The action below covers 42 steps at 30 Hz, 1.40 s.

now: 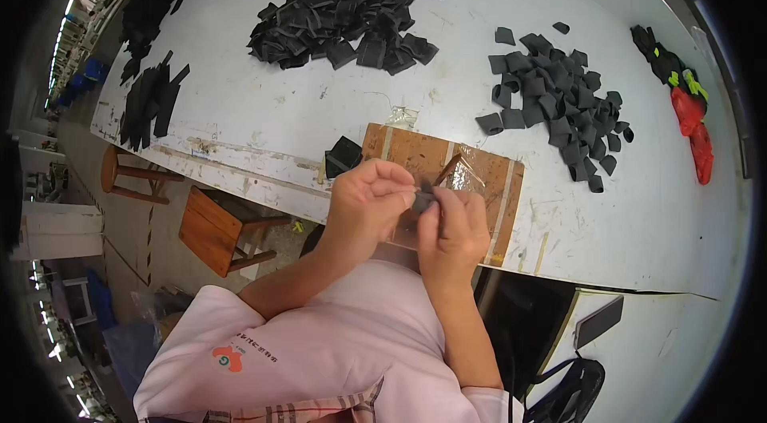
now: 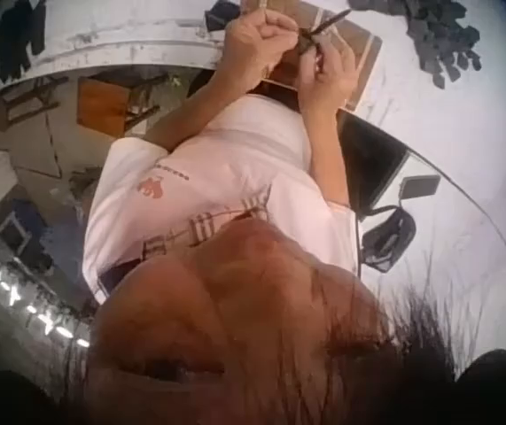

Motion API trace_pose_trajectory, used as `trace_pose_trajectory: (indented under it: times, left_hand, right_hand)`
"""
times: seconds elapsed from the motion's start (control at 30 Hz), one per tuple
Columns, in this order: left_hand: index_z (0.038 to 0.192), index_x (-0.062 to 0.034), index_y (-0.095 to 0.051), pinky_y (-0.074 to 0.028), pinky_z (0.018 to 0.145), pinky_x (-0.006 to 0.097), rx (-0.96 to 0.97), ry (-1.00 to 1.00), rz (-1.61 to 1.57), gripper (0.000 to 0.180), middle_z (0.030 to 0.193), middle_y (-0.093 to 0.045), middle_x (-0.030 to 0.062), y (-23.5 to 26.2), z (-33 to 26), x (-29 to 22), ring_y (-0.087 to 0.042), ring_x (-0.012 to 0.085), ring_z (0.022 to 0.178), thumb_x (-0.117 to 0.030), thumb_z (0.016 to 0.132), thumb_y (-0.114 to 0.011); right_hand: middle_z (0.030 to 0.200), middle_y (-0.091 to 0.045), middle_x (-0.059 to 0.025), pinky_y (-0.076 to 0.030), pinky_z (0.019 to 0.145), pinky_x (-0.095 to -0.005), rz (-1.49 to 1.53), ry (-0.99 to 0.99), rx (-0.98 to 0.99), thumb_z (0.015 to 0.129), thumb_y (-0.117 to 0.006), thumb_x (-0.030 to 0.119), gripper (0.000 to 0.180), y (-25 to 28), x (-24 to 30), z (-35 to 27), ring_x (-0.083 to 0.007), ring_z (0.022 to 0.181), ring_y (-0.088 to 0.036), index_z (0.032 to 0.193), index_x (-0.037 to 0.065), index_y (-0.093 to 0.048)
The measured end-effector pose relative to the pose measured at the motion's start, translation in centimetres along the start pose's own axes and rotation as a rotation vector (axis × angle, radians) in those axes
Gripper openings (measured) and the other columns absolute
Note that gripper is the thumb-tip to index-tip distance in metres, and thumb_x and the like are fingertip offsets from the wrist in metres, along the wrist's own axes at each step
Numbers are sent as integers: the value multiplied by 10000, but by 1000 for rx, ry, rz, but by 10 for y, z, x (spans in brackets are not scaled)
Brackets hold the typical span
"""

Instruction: Gluing and assembling small black rubber or foam components on a workshop table.

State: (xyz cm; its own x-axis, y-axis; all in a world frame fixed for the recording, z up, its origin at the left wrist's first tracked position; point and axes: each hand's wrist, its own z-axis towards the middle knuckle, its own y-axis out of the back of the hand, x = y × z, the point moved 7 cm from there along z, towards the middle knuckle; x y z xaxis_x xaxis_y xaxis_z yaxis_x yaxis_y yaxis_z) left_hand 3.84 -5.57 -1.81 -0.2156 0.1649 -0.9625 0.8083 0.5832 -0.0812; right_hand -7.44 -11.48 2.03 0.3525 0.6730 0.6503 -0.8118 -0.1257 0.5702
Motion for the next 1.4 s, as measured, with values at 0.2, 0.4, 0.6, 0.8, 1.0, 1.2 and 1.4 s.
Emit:
trace_pose_trajectory:
  times: [0.2,0.4,0.6,0.8,1.0,1.2,1.4]
  left_hand:
    - [866,-12,-522,-337,404,155,524,312,-923,108,714,-562,24,-34,-9,-4,-451,30,461,22,765,-511]
    - [841,13,-525,-283,353,165,-185,-443,65,99,741,-567,85,8,-3,-34,-360,35,390,29,774,-454]
    - [920,41,-528,-322,371,152,177,-74,-431,125,754,-589,79,-15,2,-49,-425,34,419,1,809,-488]
    - [901,39,-526,-319,367,148,272,-45,-352,125,733,-571,62,-27,-5,-46,-429,22,429,-3,788,-558]
    - [1011,41,-488,-249,298,154,538,275,-1075,191,788,-584,110,-40,2,-53,-336,8,333,-8,854,-391]
    - [1026,-4,-454,-222,303,159,709,456,-1326,177,762,-553,75,-47,18,-44,-278,19,319,-32,880,-358]
    - [971,-31,-476,-226,317,154,643,488,-1228,116,736,-553,61,-44,24,-36,-294,13,335,-34,873,-414]
  right_hand:
    - [673,-505,-7,-274,424,-177,1177,-879,235,746,-606,13,98,-18,-36,-9,-43,521,-386,826,-42,-604]
    - [656,-471,-37,-266,417,-174,1679,-884,325,812,-570,162,194,-21,-29,-9,-67,497,-342,787,-29,-539]
    - [674,-438,-32,-280,418,-169,1284,-660,302,846,-540,284,306,0,-16,23,-64,514,-352,728,9,-477]
    - [628,-437,11,-240,433,-171,1321,-599,222,873,-506,257,247,4,-8,28,-33,508,-319,789,25,-510]
    - [619,-419,47,-244,442,-168,1185,-620,371,870,-509,239,247,9,0,41,-22,510,-317,720,42,-508]
    - [587,-403,69,-226,449,-167,1165,-537,468,859,-524,260,250,-11,-22,56,-11,513,-306,702,66,-508]
    - [617,-426,64,-235,451,-163,1165,-503,500,855,-531,277,260,-13,-18,64,-21,510,-305,695,73,-510]
